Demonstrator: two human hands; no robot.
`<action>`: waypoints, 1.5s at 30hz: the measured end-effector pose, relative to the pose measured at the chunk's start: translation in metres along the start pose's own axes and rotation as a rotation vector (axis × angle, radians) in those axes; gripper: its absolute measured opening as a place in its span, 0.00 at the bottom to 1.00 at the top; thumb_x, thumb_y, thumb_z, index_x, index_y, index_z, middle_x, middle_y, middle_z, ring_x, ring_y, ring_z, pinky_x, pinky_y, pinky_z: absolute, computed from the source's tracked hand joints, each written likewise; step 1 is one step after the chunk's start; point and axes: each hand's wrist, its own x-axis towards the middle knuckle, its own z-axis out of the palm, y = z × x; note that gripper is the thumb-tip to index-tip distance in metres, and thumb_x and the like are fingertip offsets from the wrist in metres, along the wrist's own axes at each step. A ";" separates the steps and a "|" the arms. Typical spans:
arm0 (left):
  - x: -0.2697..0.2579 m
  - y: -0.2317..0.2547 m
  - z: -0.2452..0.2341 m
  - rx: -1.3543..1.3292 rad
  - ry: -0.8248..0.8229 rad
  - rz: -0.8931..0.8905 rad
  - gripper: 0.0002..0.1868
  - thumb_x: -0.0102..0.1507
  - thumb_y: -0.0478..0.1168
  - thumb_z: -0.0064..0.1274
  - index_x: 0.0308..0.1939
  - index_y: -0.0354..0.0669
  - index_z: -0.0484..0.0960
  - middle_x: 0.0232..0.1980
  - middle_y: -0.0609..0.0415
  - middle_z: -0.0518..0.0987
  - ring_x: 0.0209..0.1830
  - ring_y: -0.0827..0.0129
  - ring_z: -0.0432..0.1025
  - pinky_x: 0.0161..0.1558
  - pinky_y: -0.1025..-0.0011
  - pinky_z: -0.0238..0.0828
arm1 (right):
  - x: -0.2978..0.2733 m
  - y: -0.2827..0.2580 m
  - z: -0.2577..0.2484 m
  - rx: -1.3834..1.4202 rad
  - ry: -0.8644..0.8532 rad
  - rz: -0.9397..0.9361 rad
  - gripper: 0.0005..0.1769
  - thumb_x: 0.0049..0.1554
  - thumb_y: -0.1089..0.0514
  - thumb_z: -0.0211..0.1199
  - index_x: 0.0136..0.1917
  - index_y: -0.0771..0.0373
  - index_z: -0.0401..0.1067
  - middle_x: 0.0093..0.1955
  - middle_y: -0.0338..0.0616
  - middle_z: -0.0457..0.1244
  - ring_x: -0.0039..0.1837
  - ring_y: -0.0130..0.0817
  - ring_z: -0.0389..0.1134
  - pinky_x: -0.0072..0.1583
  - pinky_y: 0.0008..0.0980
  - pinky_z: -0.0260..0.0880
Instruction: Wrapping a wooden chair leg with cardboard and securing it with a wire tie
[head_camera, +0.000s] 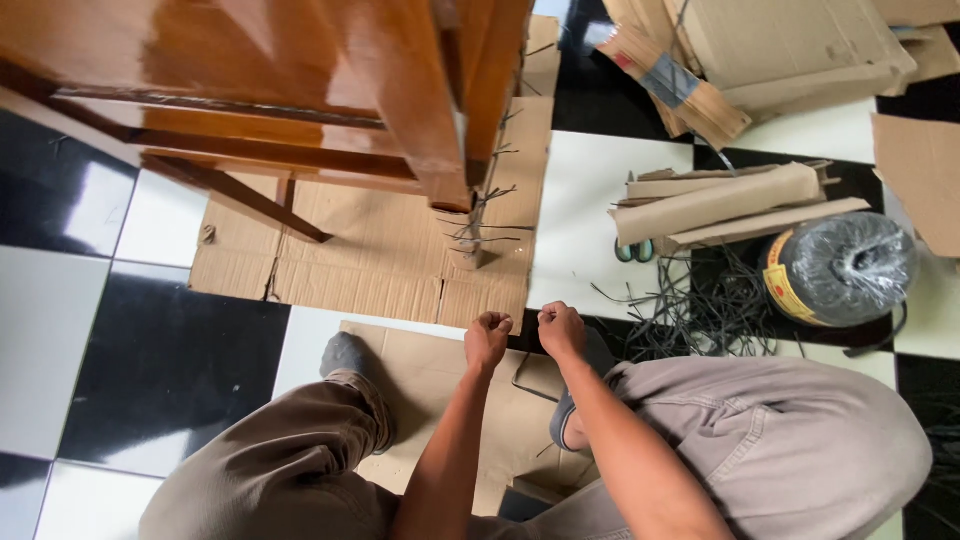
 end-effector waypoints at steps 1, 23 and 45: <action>-0.001 0.000 0.002 0.008 -0.010 0.004 0.15 0.58 0.55 0.58 0.45 0.59 0.88 0.44 0.59 0.87 0.55 0.53 0.78 0.58 0.56 0.71 | -0.003 0.003 -0.006 0.006 0.006 0.010 0.13 0.61 0.50 0.55 0.55 0.51 0.77 0.55 0.44 0.71 0.61 0.53 0.72 0.60 0.51 0.73; 0.003 -0.002 0.035 0.138 -0.101 0.125 0.16 0.60 0.53 0.54 0.45 0.54 0.88 0.39 0.52 0.86 0.50 0.48 0.79 0.54 0.53 0.72 | -0.021 0.021 -0.103 0.204 0.228 0.388 0.27 0.68 0.55 0.47 0.77 0.67 0.55 0.80 0.67 0.36 0.76 0.68 0.53 0.66 0.67 0.66; -0.017 0.037 0.020 -0.021 -0.090 0.156 0.17 0.61 0.54 0.54 0.44 0.51 0.88 0.38 0.54 0.86 0.46 0.54 0.79 0.50 0.58 0.72 | -0.029 -0.015 -0.046 0.051 0.596 -0.532 0.24 0.59 0.71 0.50 0.69 0.71 0.69 0.71 0.62 0.61 0.65 0.61 0.66 0.63 0.53 0.71</action>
